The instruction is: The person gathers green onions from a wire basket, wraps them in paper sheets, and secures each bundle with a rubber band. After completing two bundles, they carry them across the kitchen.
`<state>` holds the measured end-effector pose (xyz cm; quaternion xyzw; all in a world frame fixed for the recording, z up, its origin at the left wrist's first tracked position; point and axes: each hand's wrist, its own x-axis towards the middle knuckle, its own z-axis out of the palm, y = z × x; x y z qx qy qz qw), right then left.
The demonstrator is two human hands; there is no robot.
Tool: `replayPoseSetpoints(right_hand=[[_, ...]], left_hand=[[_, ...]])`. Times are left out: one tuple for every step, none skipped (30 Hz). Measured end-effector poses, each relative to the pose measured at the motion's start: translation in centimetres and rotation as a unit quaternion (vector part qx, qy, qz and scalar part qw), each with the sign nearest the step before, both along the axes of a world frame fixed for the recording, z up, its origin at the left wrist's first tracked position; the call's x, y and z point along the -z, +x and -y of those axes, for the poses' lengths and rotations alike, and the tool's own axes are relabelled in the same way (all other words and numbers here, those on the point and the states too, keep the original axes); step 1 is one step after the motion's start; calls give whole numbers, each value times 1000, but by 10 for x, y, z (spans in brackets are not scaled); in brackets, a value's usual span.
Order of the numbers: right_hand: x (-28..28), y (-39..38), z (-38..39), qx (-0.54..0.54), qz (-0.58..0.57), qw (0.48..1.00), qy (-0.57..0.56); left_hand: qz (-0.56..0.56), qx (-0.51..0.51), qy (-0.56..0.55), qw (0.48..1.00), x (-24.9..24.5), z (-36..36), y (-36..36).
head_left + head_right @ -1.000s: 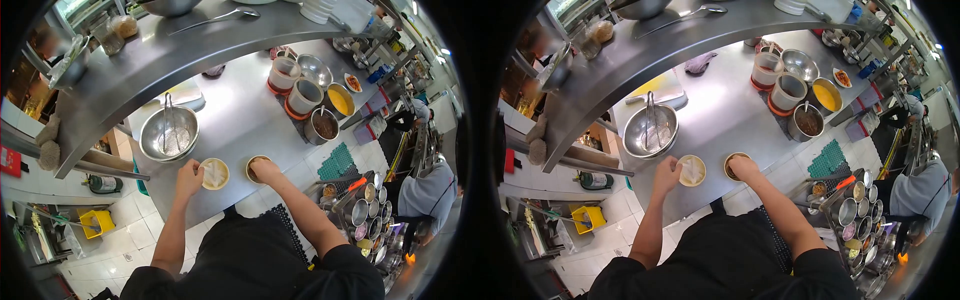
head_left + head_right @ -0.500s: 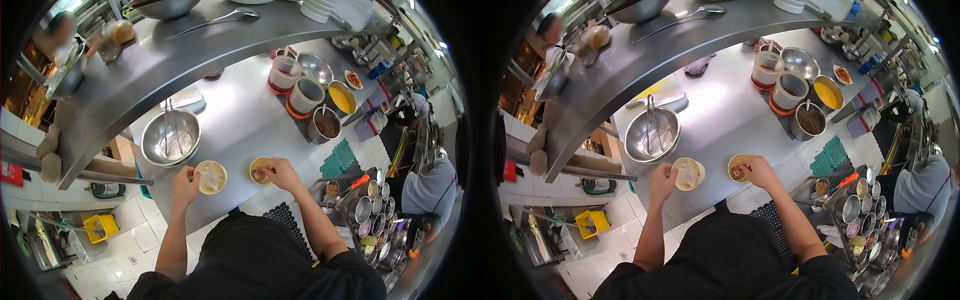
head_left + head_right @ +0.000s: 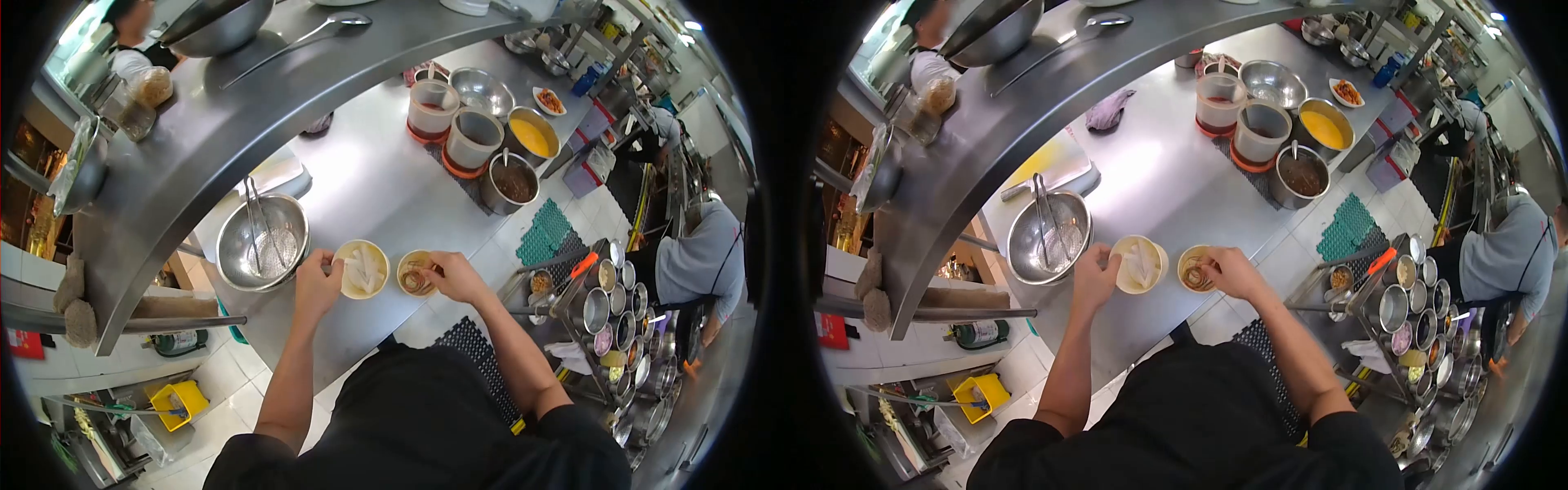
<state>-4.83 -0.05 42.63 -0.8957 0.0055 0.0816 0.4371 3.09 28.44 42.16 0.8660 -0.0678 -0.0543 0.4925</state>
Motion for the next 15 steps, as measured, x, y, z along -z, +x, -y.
replayPoseSetpoints(right_hand=[[-2, 5, 4, -2, 4, 1000, -4], [-3, 3, 4, 0, -8, 999, 32], [-4, -2, 3, 5, -22, 997, 70], [-8, -4, 5, 6, -21, 997, 68], [-12, -3, 9, 28, -62, 987, 143], [-14, -4, 12, 49, -103, 969, 218], [-10, -5, 15, 50, -103, 969, 217], [0, -7, 19, 78, -77, 951, 290], [6, -10, 22, 105, -50, 925, 362], [11, -14, 25, 108, -50, 925, 361], [16, -19, 29, 134, -26, 907, 397], [17, -24, 32, 162, -1, 887, 433], [17, -31, 36, 166, 0, 886, 433], [17, -39, 42, 200, 0, 874, 443], [17, -47, 49, 235, 0, 860, 452]], left_hand=[[4, -2, -4, 1000, -4, 5, 5], [6, 8, 1, 1000, -9, 7, 5], [6, 20, 7, 1000, -12, 8, 3], [7, 22, 5, 1000, -14, 13, 3], [3, 17, -13, 1000, -15, 18, 5], [-2, 11, -30, 999, -19, 22, 6], [-2, 12, -31, 999, -23, 27, 8], [-9, 26, -32, 999, -27, 33, 9], [-17, 41, -33, 998, -30, 38, 9], [-18, 43, -34, 998, -26, 44, 9], [-29, 54, -51, 997, -19, 52, 11], [-40, 65, -67, 995, -14, 60, 10], [-42, 69, -66, 995, -9, 69, 8], [-39, 89, -25, 995, -5, 77, 6], [-35, 110, 17, 993, -1, 84, 5]])
